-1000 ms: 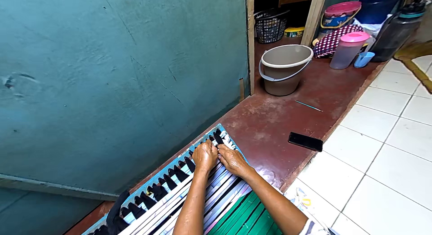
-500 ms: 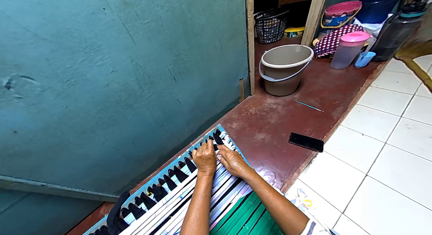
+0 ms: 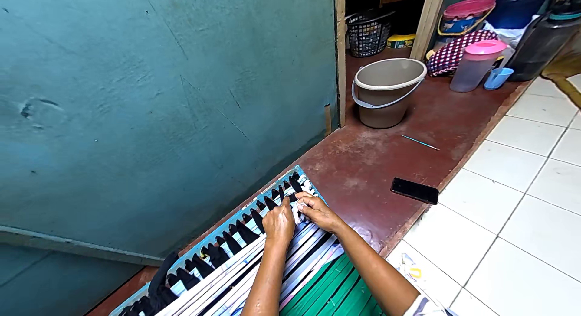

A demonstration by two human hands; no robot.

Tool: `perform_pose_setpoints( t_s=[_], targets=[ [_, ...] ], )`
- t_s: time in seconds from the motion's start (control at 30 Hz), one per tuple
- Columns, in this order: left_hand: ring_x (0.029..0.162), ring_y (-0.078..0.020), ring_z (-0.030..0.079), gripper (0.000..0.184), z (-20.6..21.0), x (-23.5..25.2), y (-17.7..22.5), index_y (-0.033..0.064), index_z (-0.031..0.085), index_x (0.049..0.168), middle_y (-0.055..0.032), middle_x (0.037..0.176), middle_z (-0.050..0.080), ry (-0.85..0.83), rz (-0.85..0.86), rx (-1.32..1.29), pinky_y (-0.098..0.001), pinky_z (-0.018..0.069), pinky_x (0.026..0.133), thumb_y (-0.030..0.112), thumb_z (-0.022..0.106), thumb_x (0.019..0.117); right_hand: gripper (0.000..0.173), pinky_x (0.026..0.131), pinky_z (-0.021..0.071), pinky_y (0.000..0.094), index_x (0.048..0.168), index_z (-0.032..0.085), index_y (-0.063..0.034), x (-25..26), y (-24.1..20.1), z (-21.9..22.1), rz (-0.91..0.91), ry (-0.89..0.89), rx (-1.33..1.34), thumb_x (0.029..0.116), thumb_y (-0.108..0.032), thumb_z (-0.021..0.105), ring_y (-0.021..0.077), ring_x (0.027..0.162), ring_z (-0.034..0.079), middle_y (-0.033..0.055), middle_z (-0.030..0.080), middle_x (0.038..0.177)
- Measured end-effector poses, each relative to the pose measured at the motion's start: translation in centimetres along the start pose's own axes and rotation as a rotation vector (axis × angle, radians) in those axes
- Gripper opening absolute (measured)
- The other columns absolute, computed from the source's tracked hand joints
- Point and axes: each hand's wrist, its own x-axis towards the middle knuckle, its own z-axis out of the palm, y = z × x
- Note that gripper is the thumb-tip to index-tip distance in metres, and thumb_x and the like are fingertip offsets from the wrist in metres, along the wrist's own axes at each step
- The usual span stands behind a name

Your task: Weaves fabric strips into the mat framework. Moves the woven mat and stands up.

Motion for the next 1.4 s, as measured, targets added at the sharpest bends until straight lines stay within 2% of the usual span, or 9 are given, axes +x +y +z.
perform_pose_setpoints(
  t_s=[0.1, 0.2, 0.27, 0.57, 0.83, 0.9, 0.97, 1.07, 1.4],
  targets=[
    [0.117, -0.0395, 0.064, 0.038, -0.5, 1.3, -1.1, -0.0008, 0.06, 0.136, -0.0258, 0.121, 0.067, -0.142, 0.087, -0.352, -0.0573, 0.0475, 0.1, 0.016, 0.039, 0.1096, 0.025, 0.073, 0.0468, 0.0167, 0.096, 0.067, 0.0077, -0.2, 0.0, -0.4, 0.035, -0.01, 0.093, 0.1007, -0.01, 0.049, 0.0021, 0.094, 0.057, 0.0152, 0.058, 0.128],
    [0.063, -0.0079, 0.051, 0.023, 1.0, 2.5, -2.6, -0.0056, 0.064, 0.112, -0.0037, 0.078, 0.056, -0.15, 0.186, -0.951, -0.0235, 0.0456, 0.061, 0.006, 0.045, 0.1067, 0.025, 0.072, 0.0481, 0.0163, 0.096, 0.066, 0.0089, -0.4, 0.0, -0.6, 0.007, -0.029, 0.061, 0.1, -0.01, 0.049, 0.0015, 0.091, 0.058, 0.0163, 0.057, 0.131],
    [0.052, -0.0008, 0.043, 0.022, 1.3, 2.4, -2.9, -0.0041, 0.06, 0.118, 0.0037, 0.069, 0.051, -0.244, 0.11, -1.323, -0.0158, 0.0386, 0.05, 0.002, 0.043, 0.1065, 0.025, 0.07, 0.0503, 0.0165, 0.097, 0.066, 0.0094, -0.4, 0.3, -0.6, -0.034, -0.024, 0.031, 0.1006, -0.009, 0.049, 0.0018, 0.086, 0.059, 0.0172, 0.059, 0.127],
    [0.049, 0.0017, 0.041, 0.024, 2.2, 2.5, -3.5, 0.0005, 0.06, 0.112, 0.0056, 0.065, 0.05, -0.292, 0.125, -1.595, -0.0124, 0.0341, 0.046, -0.004, 0.038, 0.1038, 0.024, 0.055, 0.0554, 0.0244, 0.114, 0.061, 0.0071, 0.4, -1.3, 0.9, 0.097, 0.314, -0.025, 0.1077, -0.009, 0.045, 0.0076, 0.056, 0.062, 0.0085, 0.067, 0.084],
    [0.049, 0.0001, 0.042, 0.032, 2.7, 2.5, -3.4, -0.0054, 0.061, 0.123, 0.0051, 0.064, 0.051, -0.231, 0.156, -1.573, -0.0143, 0.0357, 0.047, -0.005, 0.036, 0.1033, 0.021, 0.077, 0.0537, 0.0615, 0.102, 0.072, 0.0031, 1.8, -1.2, 2.6, 0.103, 0.389, -0.692, 0.0983, -0.01, 0.056, 0.0443, 0.086, 0.073, 0.0238, 0.073, 0.085],
    [0.051, -0.0017, 0.043, 0.035, 2.6, 2.2, -3.2, -0.0072, 0.061, 0.129, 0.0036, 0.065, 0.053, -0.116, 0.189, -1.382, -0.0167, 0.0368, 0.049, -0.006, 0.037, 0.1034, 0.025, 0.083, 0.0527, 0.0572, 0.106, 0.074, 0.0017, 1.9, -1.7, 2.0, 0.175, 0.317, -0.56, 0.0996, -0.011, 0.053, 0.0379, 0.091, 0.072, 0.0217, 0.074, 0.092],
    [0.063, -0.01, 0.055, 0.037, 2.2, 1.8, -2.9, -0.0027, 0.067, 0.127, -0.0034, 0.075, 0.063, 0.118, 0.254, -0.904, -0.025, 0.0472, 0.063, -0.005, 0.042, 0.1007, 0.022, 0.071, 0.0545, 0.0365, 0.108, 0.072, 0.0011, 2.1, -1.6, 1.1, 0.236, 0.258, -0.274, 0.1018, -0.011, 0.055, 0.017, 0.073, 0.065, 0.012, 0.071, 0.09],
    [0.11, -0.0419, 0.069, 0.039, 0.8, 0.8, -1.6, 0.0051, 0.066, 0.135, -0.0237, 0.115, 0.072, 0.157, 0.17, -0.349, -0.0583, 0.0502, 0.096, 0.003, 0.045, 0.1029, 0.014, 0.05, 0.0452, 0.0192, 0.108, 0.063, 0.0055, 2.1, -2.1, 0.6, 0.329, 0.178, 0.176, 0.1046, -0.004, 0.053, 0.0033, 0.051, 0.049, 0.0029, 0.059, 0.076],
    [0.111, -0.0402, 0.067, 0.029, -1.6, 1.5, -0.9, 0.0023, 0.072, 0.116, -0.0222, 0.112, 0.071, 0.028, 0.136, -0.266, -0.0594, 0.049, 0.094, 0.016, 0.05, 0.1049, 0.016, 0.047, 0.0415, 0.0169, 0.116, 0.057, -0.0009, 1.5, -0.9, 0.5, 0.293, 0.111, 0.478, 0.1061, -0.003, 0.045, 0.0016, 0.048, 0.046, -0.0012, 0.058, 0.076]
  ],
)
